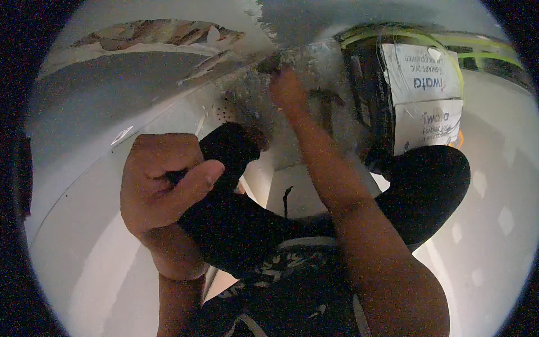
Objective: Patching and smoothing a damaged section of drywall using a putty knife and hammer.
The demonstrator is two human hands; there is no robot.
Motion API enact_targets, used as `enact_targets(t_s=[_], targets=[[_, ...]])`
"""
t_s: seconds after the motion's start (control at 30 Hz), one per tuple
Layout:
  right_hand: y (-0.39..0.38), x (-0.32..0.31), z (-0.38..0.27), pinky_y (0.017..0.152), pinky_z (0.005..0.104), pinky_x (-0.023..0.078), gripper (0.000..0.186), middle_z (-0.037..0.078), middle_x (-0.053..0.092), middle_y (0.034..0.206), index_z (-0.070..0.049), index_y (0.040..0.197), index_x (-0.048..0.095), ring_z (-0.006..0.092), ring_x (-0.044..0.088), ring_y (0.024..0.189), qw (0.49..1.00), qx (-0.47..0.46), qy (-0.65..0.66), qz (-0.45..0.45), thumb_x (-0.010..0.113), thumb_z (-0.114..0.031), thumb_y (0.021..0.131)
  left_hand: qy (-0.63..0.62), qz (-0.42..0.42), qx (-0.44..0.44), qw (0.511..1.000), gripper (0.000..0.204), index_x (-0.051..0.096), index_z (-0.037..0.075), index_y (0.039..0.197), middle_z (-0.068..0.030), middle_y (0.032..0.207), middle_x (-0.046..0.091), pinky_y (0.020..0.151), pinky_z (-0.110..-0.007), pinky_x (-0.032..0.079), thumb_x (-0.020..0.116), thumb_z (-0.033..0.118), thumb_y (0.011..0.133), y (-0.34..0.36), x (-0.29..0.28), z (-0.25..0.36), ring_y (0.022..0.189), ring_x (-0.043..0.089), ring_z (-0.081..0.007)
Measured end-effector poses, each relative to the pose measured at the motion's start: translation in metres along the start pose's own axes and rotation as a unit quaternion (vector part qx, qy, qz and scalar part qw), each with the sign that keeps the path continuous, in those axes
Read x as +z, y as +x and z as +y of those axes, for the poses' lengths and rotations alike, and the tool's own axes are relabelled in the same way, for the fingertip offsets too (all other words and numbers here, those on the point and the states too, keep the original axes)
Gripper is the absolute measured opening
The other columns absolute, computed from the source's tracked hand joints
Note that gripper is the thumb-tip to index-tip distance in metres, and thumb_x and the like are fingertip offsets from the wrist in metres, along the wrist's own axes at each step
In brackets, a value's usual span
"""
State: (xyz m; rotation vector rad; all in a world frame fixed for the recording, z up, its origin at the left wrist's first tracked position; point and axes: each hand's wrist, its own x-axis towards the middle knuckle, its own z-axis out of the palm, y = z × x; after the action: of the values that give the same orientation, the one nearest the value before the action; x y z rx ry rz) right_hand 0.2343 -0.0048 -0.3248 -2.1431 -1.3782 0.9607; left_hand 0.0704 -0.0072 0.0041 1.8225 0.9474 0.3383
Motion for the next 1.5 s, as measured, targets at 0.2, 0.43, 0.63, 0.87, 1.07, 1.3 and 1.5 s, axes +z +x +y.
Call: enact_targets(t_s=[0.2,0.43,0.63,0.87,1.07,1.3,1.5], targets=[[0.017,0.004,0.009,0.079,0.0506,0.051,0.035,0.023,0.066,0.090,-0.003,0.107,0.061,0.0437,0.064,0.085,0.999,-0.011,-0.051,0.014,0.055,-0.031,0.088,-0.023,0.021,-0.004,1.000,0.022,0.066,0.003,0.079,-0.0073,0.065,0.059,0.052,-0.027,0.044,0.077,0.021,0.078,0.011,0.012,-0.016,0.056,0.057,-0.0175],[0.046,-0.010,0.013,0.081,0.0497,0.051,0.034,0.023,0.066,0.090,0.002,0.102,0.064,0.0455,0.064,0.087,0.982,-0.097,-0.145,-0.070,0.057,-0.029,0.088,0.003,-0.003,-0.104,0.995,0.022,0.068,0.001,0.098,-0.0069,0.085,0.067,0.075,-0.028,0.048,0.072,0.016,0.083,0.018,0.013,-0.016,0.077,0.062,-0.0148],[-0.010,-0.006,0.053,0.072,0.0419,0.053,0.027,0.021,0.067,0.086,0.005,0.098,0.063,0.0347,0.066,0.075,0.996,0.053,0.031,0.070,0.059,-0.019,0.087,0.021,0.026,-0.187,0.982,0.024,0.069,0.003,0.097,-0.0018,0.080,0.065,0.072,-0.025,0.046,0.070,0.024,0.087,0.028,0.006,-0.026,0.074,0.058,-0.0095],[-0.047,0.000,0.124,0.064,0.0372,0.050,0.029,0.010,0.061,0.076,-0.004,0.090,0.062,0.0216,0.060,0.069,0.701,0.287,0.636,-0.146,0.054,-0.032,0.091,-0.019,0.031,-0.128,0.991,0.026,0.069,0.000,0.098,0.0030,0.073,0.058,0.065,-0.023,0.041,0.068,0.025,0.090,0.048,0.019,-0.021,0.069,0.050,-0.0065],[-0.091,0.028,0.018,0.053,0.0372,0.045,0.042,0.006,0.052,0.067,-0.008,0.087,0.060,0.0188,0.051,0.060,0.688,0.388,0.597,-0.140,0.049,-0.048,0.093,0.013,0.073,-0.183,0.980,0.028,0.068,0.000,0.099,0.0021,0.074,0.059,0.065,-0.023,0.042,0.068,0.026,0.090,0.040,0.007,-0.037,0.069,0.051,-0.0064],[-0.089,0.097,-0.012,0.047,0.0364,0.043,0.037,0.006,0.049,0.063,-0.005,0.088,0.057,0.0178,0.048,0.052,0.902,0.278,0.331,0.001,0.058,-0.042,0.091,-0.034,0.077,-0.137,0.987,0.027,0.068,0.000,0.101,0.0008,0.080,0.063,0.067,-0.023,0.044,0.069,0.025,0.089,0.052,0.006,-0.030,0.073,0.054,-0.0063],[-0.087,0.150,-0.050,0.041,0.0345,0.041,0.031,0.008,0.054,0.066,0.000,0.099,0.058,0.0175,0.050,0.049,0.746,0.336,0.572,-0.060,0.058,-0.031,0.092,-0.055,0.108,-0.155,0.981,0.025,0.069,0.002,0.100,0.0020,0.078,0.063,0.067,-0.023,0.045,0.069,0.024,0.089,0.013,-0.005,-0.051,0.072,0.055,-0.0056]])
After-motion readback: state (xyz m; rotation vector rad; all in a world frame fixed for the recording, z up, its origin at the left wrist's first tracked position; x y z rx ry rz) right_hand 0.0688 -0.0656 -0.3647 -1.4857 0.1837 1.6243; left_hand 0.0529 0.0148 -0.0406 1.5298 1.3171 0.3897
